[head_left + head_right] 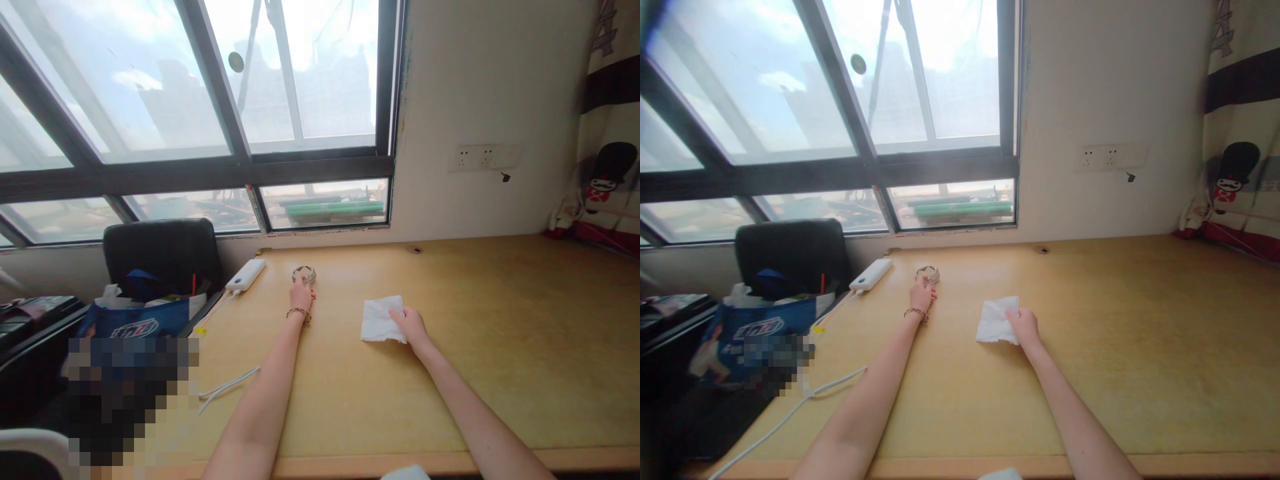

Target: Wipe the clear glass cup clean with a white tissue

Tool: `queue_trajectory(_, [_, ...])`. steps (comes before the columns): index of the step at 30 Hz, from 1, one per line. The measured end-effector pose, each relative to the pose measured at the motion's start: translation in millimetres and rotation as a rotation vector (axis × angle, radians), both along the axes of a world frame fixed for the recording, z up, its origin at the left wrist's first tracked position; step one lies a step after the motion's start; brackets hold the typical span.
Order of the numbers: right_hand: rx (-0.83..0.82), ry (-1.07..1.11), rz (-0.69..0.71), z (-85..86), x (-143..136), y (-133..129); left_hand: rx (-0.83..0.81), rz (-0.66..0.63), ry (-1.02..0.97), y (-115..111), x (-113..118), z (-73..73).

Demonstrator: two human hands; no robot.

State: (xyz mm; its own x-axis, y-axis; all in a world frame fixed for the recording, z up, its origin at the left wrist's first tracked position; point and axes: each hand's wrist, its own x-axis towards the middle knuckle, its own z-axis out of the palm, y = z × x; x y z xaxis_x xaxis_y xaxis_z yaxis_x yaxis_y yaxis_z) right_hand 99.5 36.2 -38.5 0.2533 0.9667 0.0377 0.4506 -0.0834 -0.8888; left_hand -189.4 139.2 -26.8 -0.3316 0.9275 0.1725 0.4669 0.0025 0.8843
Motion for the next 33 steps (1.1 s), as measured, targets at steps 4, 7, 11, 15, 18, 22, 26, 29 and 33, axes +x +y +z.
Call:
queue_trajectory(4, [0.052,0.177,-0.098,2.5,2,-1,0.062,-0.073,-0.005,-13,10,5.6])
queue_trajectory(7, [0.070,0.285,-0.135,6.0,1,-1,0.119,-0.149,-0.007,-28,35,14.1])
queue_trajectory(11, [0.124,0.481,-0.055,11.8,-4,-1,0.187,-0.388,-0.012,-60,94,19.8])
queue_trajectory(15, [0.187,0.621,0.056,17.5,-9,-5,0.206,-0.616,0.058,-98,144,13.5])
queue_trajectory(18, [0.170,0.520,0.037,19.5,-10,-9,0.270,-0.674,0.094,-117,156,10.9])
queue_trajectory(22, [0.198,0.442,-0.029,19.1,-8,-10,0.291,-0.664,0.063,-126,152,18.2])
queue_trajectory(26, [0.255,0.355,-0.057,17.6,-5,-9,0.142,-0.570,-0.213,-120,147,24.5])
queue_trajectory(29, [0.272,0.283,-0.008,15.2,-4,-8,-0.100,-0.646,-0.450,-111,144,23.3])
queue_trajectory(33, [0.244,0.277,0.032,13.0,-5,-6,-0.270,-0.733,-0.652,-104,142,19.3])
